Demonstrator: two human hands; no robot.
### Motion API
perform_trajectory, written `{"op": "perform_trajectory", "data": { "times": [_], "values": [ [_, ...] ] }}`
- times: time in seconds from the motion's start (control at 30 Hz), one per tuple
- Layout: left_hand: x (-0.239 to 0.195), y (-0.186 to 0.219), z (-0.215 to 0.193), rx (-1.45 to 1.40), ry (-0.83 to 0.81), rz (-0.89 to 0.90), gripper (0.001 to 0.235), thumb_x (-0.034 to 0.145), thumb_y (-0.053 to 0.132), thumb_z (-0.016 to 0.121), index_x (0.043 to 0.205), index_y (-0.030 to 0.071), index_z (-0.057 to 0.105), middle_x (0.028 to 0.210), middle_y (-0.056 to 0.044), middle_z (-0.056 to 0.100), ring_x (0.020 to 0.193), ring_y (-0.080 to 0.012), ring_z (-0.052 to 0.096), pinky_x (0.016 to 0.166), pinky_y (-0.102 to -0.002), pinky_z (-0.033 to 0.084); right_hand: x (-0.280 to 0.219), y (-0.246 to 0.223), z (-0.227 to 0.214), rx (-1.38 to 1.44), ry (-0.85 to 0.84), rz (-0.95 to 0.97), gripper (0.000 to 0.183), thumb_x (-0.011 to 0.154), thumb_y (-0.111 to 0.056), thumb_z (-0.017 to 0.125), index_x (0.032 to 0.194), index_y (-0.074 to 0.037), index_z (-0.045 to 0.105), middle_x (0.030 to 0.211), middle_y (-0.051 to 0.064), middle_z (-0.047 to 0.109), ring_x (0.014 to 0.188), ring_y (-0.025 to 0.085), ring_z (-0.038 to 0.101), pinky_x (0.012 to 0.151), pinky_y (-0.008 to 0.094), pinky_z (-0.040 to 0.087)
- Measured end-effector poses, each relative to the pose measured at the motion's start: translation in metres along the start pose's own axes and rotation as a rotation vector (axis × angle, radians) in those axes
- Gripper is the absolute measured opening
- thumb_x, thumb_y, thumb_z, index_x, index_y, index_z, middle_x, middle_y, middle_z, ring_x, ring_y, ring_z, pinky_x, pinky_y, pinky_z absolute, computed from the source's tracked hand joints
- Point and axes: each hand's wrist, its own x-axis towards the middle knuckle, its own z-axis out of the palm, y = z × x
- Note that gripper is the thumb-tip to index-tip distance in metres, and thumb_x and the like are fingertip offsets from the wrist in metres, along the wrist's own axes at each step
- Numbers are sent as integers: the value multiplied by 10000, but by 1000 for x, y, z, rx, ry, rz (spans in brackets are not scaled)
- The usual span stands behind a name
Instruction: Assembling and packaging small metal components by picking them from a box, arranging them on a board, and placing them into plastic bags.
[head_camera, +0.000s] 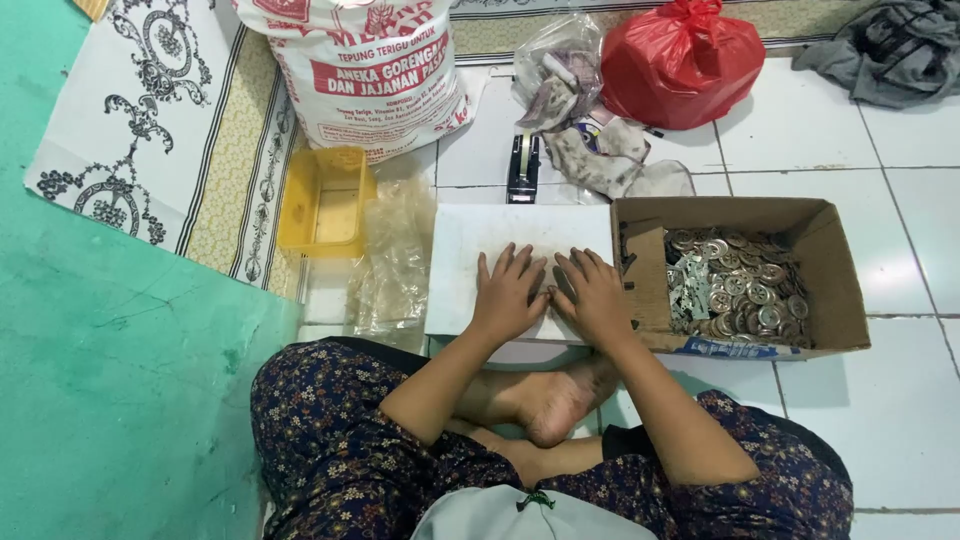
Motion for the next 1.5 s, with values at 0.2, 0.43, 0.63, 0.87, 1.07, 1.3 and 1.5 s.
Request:
{"op": "perform_trajectory", "data": {
  "times": [0.2, 0.43, 0.63, 0.87, 1.07, 1.3, 1.5],
  "values": [
    [23, 16, 15, -42, 40, 53, 522, 965, 316, 594, 1463, 171, 537, 1472, -138, 535, 1456, -371, 400, 1152, -714, 214, 2, 26, -3, 19, 53, 57, 531, 1005, -459, 583, 1485, -238, 539, 1359, 136, 629, 1342, 319, 558, 1083, 498, 448],
    [58, 61, 18, -103, 30, 140, 491, 976, 291, 560, 1442, 135, 558, 1432, -159, 567, 1423, -390, 444, 1144, -696, 264, -6, 58, -46, 76, 82, 170, 506, 983, -385, 637, 1432, -152, 608, 1299, 219, 656, 1229, 414, 625, 1005, 560, 494],
    [96, 109, 40, -59, 11, 248, 527, 950, 303, 587, 1454, 152, 546, 1407, -143, 587, 1401, -369, 476, 1142, -662, 286, -28, 118, -79, -39, 5, 341, 532, 944, -382, 689, 1437, -198, 616, 1340, 197, 643, 1289, 383, 608, 1037, 509, 512],
    [127, 166, 81, -159, -124, 326, 490, 967, 290, 564, 1435, 145, 561, 1375, -165, 609, 1352, -380, 519, 1134, -641, 325, -65, 148, -140, 44, -57, 532, 513, 972, -306, 656, 1456, -140, 619, 1364, 249, 630, 1316, 435, 572, 1049, 557, 497],
    [157, 192, 162, -144, -198, 359, 499, 947, 343, 583, 1410, 154, 586, 1316, -144, 649, 1307, -353, 577, 1090, -571, 429, -102, 231, -107, 85, 2, 698, 512, 941, -320, 726, 1408, -120, 666, 1296, 243, 666, 1265, 417, 611, 1016, 523, 528],
    [166, 226, 177, -217, -265, 283, 457, 925, 260, 640, 1359, 118, 629, 1247, -175, 674, 1266, -359, 602, 1016, -508, 522, -116, 270, -79, 190, 26, 848, 479, 860, -136, 749, 1335, -94, 710, 1299, 200, 701, 1273, 393, 612, 1066, 492, 504],
    [176, 238, 204, -212, -260, 186, 432, 863, 232, 706, 1279, 120, 683, 1178, -152, 682, 1193, -329, 616, 919, -466, 571, -114, 288, -71, 174, -55, 1007, 637, 822, -46, 660, 1434, -223, 650, 1346, 227, 627, 1347, 365, 545, 1107, 476, 463]
  ]
}}
